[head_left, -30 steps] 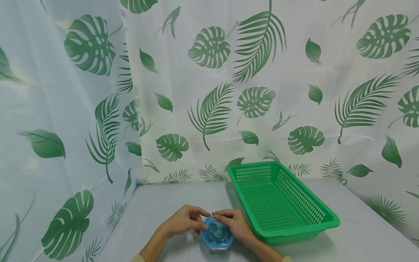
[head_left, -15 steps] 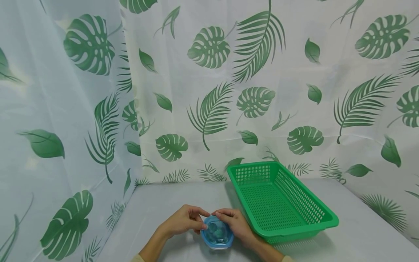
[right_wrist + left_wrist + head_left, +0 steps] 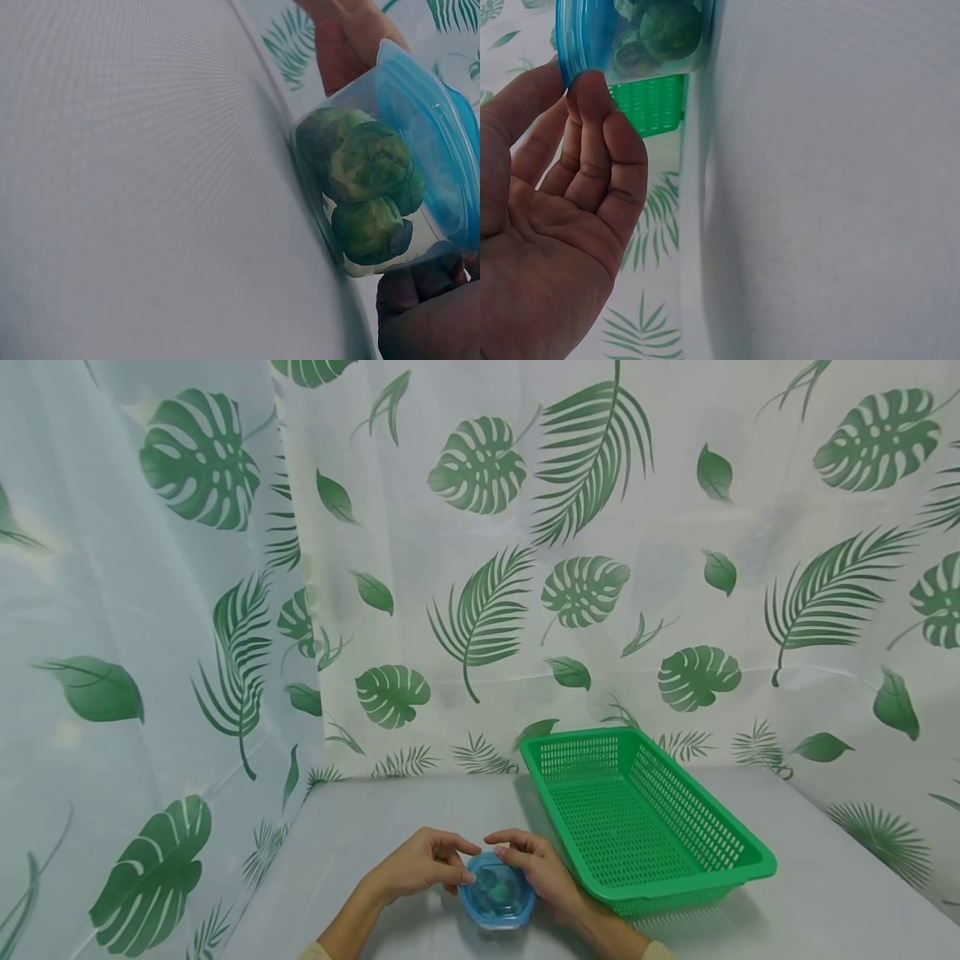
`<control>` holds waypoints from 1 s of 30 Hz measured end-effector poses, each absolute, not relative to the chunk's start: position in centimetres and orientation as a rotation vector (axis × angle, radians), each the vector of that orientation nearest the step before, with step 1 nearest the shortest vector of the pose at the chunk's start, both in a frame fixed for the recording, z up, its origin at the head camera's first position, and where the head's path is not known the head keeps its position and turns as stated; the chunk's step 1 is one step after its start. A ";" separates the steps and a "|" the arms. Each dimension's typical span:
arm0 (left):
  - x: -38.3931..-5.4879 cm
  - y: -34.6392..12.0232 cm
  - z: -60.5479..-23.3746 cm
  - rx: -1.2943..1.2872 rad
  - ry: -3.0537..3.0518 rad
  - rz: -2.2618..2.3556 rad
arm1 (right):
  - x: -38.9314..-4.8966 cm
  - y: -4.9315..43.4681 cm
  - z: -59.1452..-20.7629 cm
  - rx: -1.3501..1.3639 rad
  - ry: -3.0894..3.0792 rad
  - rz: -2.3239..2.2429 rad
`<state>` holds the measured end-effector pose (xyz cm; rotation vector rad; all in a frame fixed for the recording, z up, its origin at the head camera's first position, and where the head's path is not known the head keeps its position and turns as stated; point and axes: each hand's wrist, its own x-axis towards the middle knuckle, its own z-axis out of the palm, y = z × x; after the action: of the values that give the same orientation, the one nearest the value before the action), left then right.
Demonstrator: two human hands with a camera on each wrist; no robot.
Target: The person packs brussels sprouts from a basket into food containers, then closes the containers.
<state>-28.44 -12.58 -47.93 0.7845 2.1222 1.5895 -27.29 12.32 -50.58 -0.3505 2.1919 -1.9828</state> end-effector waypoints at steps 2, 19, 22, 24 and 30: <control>-28.5 -12.6 -47.9 0.794 2.120 1.590 | -27.4 12.3 -50.5 -0.348 2.187 -1.993; -28.3 -12.5 -47.8 0.801 2.103 1.586 | -27.3 12.2 -51.2 -0.348 2.180 -2.088; -28.2 -12.4 -47.8 0.797 2.104 1.582 | -27.4 12.4 -51.3 -0.363 2.153 -2.088; -28.2 -12.4 -47.8 0.792 2.109 1.576 | -27.4 12.5 -51.3 -0.360 2.141 -2.088; -28.3 -12.6 -47.6 0.785 2.107 1.573 | -27.5 12.4 -51.2 -0.360 2.138 -2.096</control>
<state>-28.35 -12.56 -47.56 0.7845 2.1074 1.5732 -27.52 12.40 -51.17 -0.3600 2.1381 -2.0960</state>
